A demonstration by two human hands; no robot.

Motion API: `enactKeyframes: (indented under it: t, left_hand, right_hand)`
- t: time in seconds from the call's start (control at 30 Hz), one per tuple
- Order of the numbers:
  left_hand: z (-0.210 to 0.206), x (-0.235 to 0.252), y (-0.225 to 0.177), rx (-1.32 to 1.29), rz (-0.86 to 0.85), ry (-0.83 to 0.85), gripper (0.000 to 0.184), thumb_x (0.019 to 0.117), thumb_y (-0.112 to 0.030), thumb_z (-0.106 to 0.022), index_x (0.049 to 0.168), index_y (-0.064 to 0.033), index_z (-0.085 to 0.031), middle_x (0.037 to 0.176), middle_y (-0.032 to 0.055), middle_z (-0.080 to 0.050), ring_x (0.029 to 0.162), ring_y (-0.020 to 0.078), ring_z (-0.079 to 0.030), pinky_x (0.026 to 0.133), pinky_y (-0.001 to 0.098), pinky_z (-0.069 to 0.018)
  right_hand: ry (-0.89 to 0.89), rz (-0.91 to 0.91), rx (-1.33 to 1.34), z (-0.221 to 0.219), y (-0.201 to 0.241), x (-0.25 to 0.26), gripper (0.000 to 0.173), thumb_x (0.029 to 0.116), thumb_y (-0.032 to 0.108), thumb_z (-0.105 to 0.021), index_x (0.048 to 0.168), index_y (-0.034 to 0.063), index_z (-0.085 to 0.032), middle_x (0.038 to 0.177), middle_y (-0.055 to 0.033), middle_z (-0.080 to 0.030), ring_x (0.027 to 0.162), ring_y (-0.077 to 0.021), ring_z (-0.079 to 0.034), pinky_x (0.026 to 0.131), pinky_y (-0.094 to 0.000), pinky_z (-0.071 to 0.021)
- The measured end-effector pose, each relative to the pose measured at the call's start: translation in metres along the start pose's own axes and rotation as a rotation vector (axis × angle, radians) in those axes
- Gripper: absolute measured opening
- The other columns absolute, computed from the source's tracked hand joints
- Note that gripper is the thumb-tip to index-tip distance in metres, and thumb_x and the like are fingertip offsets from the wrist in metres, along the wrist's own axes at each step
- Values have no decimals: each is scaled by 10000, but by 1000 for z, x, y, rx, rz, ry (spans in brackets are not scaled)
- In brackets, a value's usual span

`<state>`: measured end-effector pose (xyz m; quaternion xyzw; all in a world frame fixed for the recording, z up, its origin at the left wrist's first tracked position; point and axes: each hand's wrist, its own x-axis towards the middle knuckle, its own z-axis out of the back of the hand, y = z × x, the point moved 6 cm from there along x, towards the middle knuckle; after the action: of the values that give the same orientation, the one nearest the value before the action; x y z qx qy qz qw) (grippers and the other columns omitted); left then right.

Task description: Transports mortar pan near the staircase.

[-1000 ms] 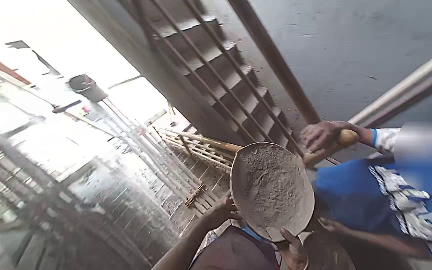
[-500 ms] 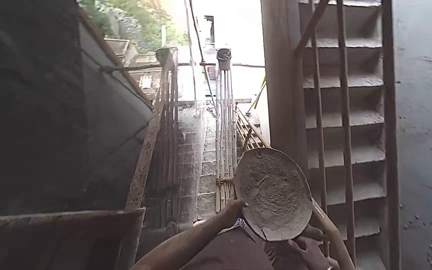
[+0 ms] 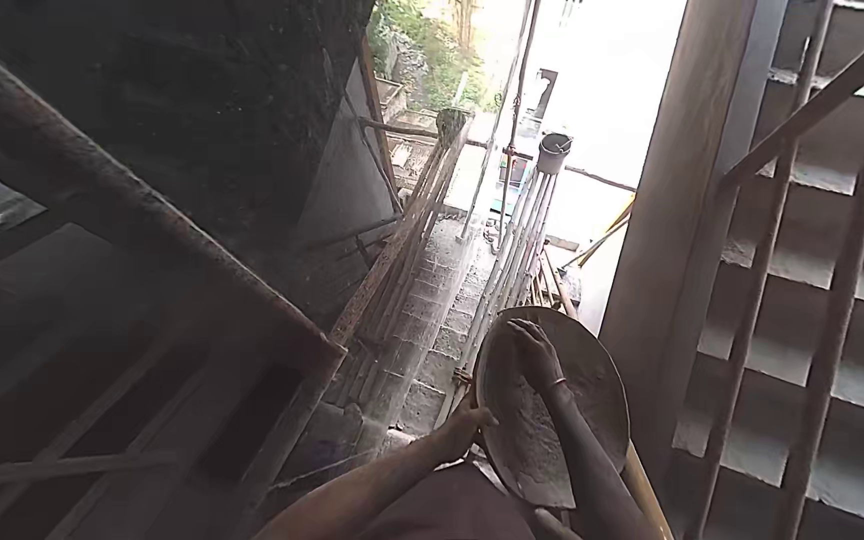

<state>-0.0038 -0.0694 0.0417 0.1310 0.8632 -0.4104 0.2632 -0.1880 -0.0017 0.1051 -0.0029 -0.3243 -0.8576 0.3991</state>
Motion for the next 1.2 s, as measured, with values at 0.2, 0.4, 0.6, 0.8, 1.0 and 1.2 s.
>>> enactKeyframes:
  t: [0.2,0.4,0.6,0.8,1.0,1.2]
  left_hand:
    - [5,-9,-5,71,-36,29,679,876,-27,-603,1492,-100,-328,1192,135,-669,963,258,-713,759,455,-619]
    - [10,-7,1,56,-42,32,692,859,-40,-623,1486,-108,-341,1185,130,-674,962,258,-713,755,457,-618]
    - [14,-5,5,-10,-27,6,708,852,-44,-628,1489,-121,-329,1193,141,-668,963,274,-712,741,467,-617]
    - [18,-4,6,27,-10,30,707,856,-25,-630,1493,-114,-337,1207,140,-665,983,266,-709,768,460,-616]
    - [21,0,6,33,-6,49,655,864,-65,-627,1465,-101,-370,1157,155,-675,945,285,-709,743,481,-609]
    - [29,-4,9,25,-11,32,697,851,-61,-624,1491,-137,-359,1177,154,-682,940,297,-718,712,486,-615]
  right_hand:
    - [5,-34,30,-23,3,8,345,1050,127,-483,1307,67,-704,1394,-141,-636,1365,-295,-540,1171,-415,-416]
    - [171,-57,-44,-32,3,-5,378,1066,180,-463,1385,115,-656,1433,-150,-601,1381,-322,-518,1161,-450,-426]
    - [490,64,-116,-33,6,-29,291,1041,186,-509,1223,108,-721,1308,-105,-669,1288,-275,-591,1086,-437,-491]
    - [152,-54,61,-15,20,-4,298,1016,105,-533,1230,30,-725,1268,-152,-700,1226,-286,-646,1089,-438,-497]
    - [163,-139,17,-49,43,-41,365,1037,177,-533,1341,27,-667,1367,-201,-631,1307,-334,-582,1135,-448,-459]
    - [405,175,-123,-22,38,-37,177,927,239,-659,968,118,-781,1059,-57,-756,1051,-230,-710,901,-460,-588]
